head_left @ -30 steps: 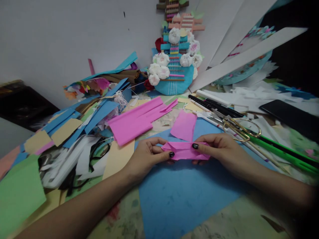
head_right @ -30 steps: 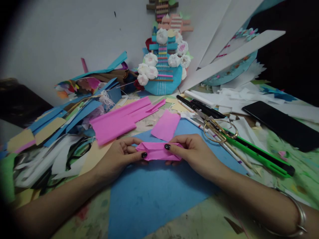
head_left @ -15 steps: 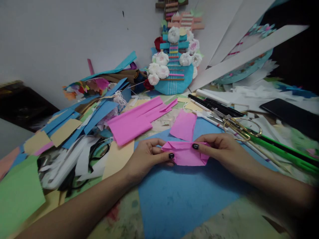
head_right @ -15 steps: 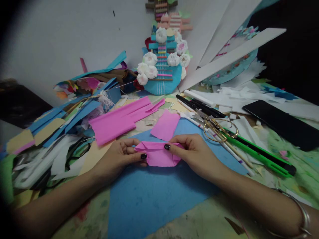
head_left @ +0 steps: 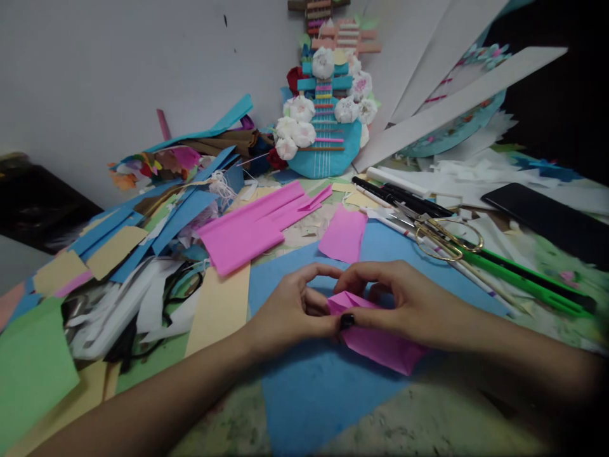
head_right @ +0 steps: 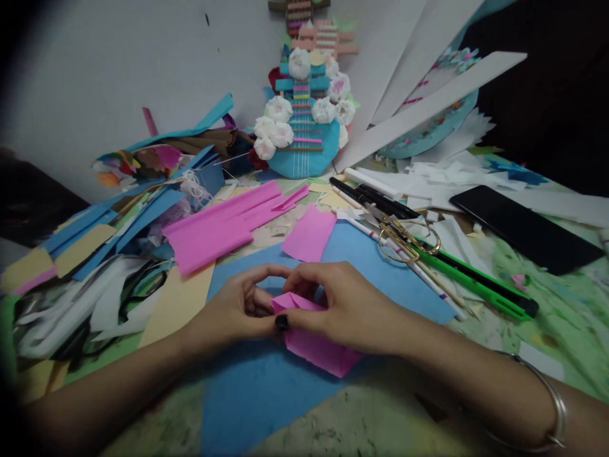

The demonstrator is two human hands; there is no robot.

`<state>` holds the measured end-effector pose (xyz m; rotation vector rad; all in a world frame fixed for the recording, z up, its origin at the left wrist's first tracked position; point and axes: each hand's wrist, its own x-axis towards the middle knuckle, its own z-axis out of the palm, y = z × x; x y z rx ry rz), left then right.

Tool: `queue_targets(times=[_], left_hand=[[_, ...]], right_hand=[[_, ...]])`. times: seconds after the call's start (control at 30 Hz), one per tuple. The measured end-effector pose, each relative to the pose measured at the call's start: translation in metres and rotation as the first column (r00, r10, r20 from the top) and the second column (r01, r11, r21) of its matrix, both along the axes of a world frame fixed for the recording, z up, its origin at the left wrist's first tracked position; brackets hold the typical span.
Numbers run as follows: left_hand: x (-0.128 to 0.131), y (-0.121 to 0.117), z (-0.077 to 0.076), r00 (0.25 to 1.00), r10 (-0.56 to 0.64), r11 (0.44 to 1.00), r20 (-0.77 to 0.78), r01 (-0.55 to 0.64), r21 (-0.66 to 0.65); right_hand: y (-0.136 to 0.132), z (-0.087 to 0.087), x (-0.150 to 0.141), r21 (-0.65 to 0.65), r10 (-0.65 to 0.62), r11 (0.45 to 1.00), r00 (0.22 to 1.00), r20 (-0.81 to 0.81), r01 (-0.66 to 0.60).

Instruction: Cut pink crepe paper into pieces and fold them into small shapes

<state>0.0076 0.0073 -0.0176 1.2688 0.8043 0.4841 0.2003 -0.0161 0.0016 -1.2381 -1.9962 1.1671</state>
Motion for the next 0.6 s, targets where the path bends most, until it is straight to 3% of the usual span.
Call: queue_targets(times=[0.27, 0.6], left_hand=[[0.0104, -0.0093, 0.0002, 0.997, 0.004, 0.996, -0.077, 0.003, 0.090], [0.0081, -0.0093, -0.0002, 0.998, -0.012, 0.994, -0.059, 0.018, 0.107]], right_hand=[[-0.0023, -0.0077, -0.0039, 0.036, 0.053, 0.998, 0.998, -0.044, -0.051], [0.0076, -0.0058, -0.0002, -0.183, 0.024, 0.979, 0.950, -0.311, -0.085]])
